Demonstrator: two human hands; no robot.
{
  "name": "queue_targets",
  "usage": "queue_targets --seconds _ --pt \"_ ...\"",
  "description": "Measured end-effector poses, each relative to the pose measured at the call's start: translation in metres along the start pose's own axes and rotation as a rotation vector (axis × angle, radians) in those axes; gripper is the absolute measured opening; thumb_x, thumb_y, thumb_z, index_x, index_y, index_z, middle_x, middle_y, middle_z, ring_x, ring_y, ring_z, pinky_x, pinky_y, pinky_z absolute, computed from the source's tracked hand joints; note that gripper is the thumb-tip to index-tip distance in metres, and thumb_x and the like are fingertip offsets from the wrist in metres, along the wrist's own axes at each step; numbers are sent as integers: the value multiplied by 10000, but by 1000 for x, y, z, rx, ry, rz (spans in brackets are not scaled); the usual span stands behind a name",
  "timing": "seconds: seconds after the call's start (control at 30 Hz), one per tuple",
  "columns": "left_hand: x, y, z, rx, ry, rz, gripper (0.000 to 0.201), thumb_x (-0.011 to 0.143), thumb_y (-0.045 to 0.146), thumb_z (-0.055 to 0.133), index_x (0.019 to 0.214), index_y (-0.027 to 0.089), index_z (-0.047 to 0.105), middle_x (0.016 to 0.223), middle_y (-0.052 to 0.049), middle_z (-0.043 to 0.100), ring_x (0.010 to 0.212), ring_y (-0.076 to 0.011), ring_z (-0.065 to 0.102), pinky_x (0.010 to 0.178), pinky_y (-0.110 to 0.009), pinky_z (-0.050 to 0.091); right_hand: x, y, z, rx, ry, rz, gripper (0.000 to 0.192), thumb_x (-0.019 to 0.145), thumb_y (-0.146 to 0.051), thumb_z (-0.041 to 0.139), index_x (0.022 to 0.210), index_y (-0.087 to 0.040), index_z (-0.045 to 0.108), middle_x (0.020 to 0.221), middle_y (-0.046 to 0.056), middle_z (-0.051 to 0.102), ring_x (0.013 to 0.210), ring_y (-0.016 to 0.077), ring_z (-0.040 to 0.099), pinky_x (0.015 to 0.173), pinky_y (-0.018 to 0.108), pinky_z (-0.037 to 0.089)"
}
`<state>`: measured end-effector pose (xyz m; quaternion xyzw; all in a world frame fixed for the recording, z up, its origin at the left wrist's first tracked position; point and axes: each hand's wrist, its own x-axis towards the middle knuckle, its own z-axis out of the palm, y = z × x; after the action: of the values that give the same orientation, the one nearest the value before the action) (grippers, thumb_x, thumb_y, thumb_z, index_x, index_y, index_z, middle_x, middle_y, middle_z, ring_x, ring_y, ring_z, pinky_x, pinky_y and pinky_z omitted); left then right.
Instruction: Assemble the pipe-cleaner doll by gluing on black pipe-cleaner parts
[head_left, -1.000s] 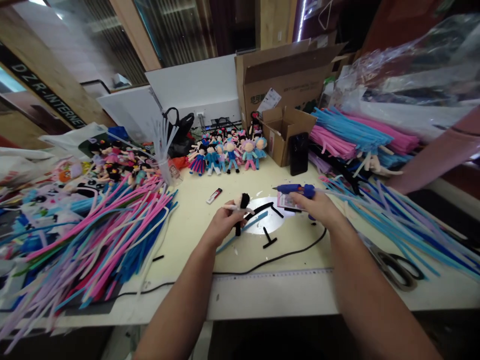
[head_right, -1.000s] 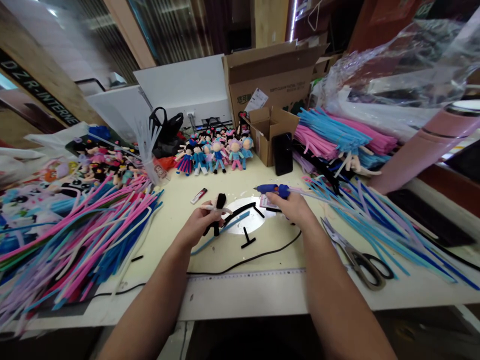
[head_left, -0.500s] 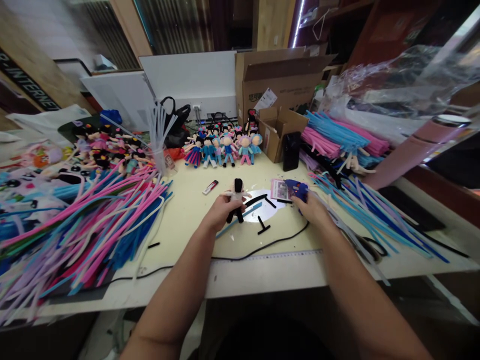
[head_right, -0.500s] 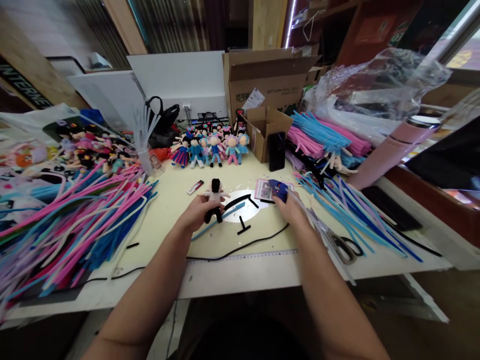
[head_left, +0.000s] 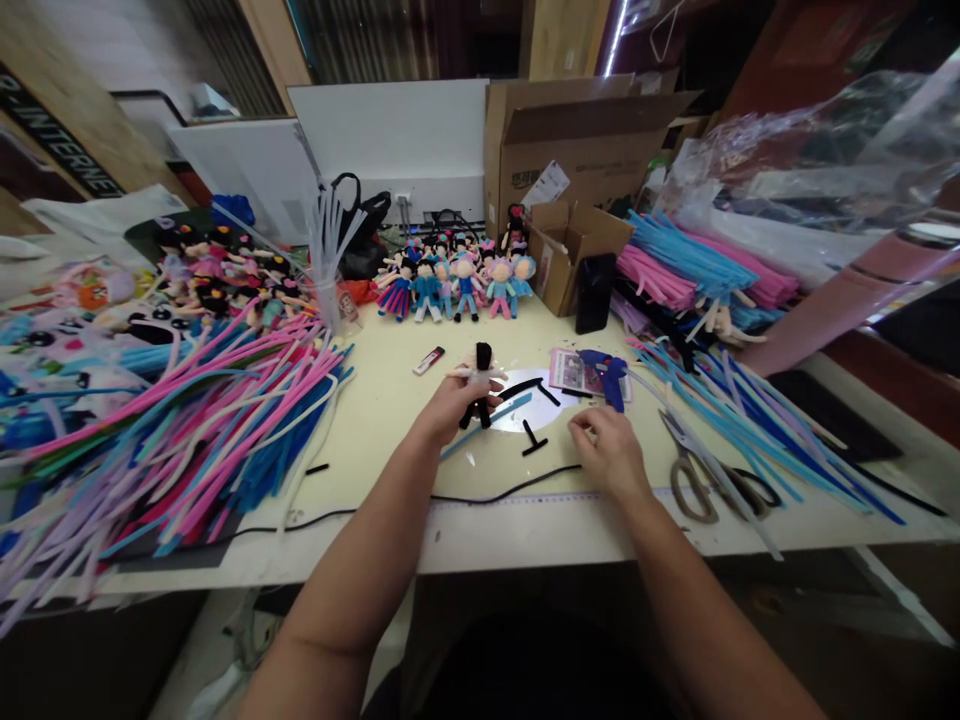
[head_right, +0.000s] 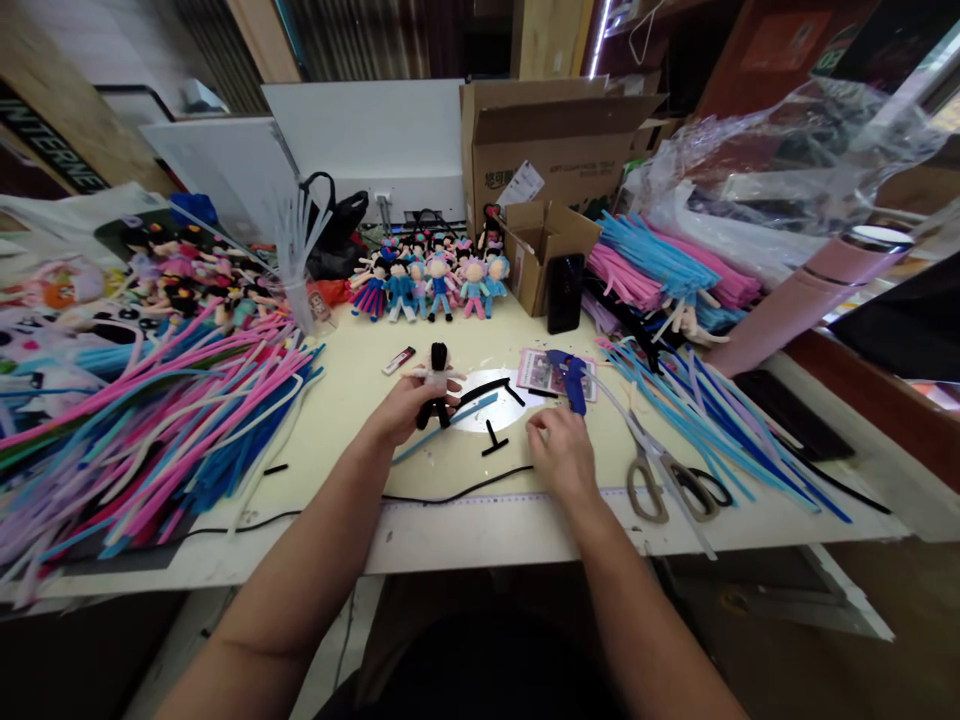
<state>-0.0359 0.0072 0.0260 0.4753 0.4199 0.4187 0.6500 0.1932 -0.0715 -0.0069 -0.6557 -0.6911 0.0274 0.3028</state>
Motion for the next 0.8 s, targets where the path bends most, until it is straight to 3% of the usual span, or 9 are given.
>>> queue_targets --seconds 0.13,0.33,0.47,0.53,0.6,0.7,0.8 --pt "-1 1 1 -10 14 -6 260 653 285 693 835 100 666 785 -80 648 654 -148 605 582 -256 485 14 -17 6 53 -323 -101 133 790 -165 514 774 -204 640 823 56 613 841 201 522 784 314 387" --pt "-3 5 3 -43 8 10 237 640 273 702 802 105 664 686 -39 619 590 -115 570 556 -231 439 19 -17 7 16 -460 -109 143 723 -94 529 688 -201 617 778 50 592 828 195 512 737 298 366" --pt "-2 3 3 -66 17 13 281 627 264 714 851 104 657 686 -28 613 590 -105 554 558 -228 423 28 -18 -12 407 -617 1 45 728 -202 549 684 -194 557 682 -10 555 665 139 493 628 267 360" --pt "-1 2 3 -68 40 20 295 610 257 729 851 107 650 676 -21 610 594 -108 553 566 -233 423 38 -24 -18 691 -601 88 93 720 -275 576 742 -191 542 666 -31 545 617 119 481 594 256 366" --pt "0 1 3 -69 69 34 313 591 256 744 852 112 648 674 -16 614 598 -111 554 573 -238 423 51 -35 -18 881 -492 155 186 697 -294 596 840 -187 544 673 -38 550 607 112 489 592 255 379" --pt "1 0 3 -102 142 62 379 557 270 769 882 117 649 711 -23 636 598 -108 553 588 -245 427 70 -55 -7 959 -357 179 331 665 -262 588 983 -184 538 640 -55 535 576 111 479 566 251 374" --pt "3 -1 2 -169 251 98 426 533 297 788 889 120 636 764 -40 657 627 -117 568 614 -257 437 80 -73 11 938 -333 133 421 672 -246 562 1087 -180 530 623 -64 508 549 110 454 521 238 349"
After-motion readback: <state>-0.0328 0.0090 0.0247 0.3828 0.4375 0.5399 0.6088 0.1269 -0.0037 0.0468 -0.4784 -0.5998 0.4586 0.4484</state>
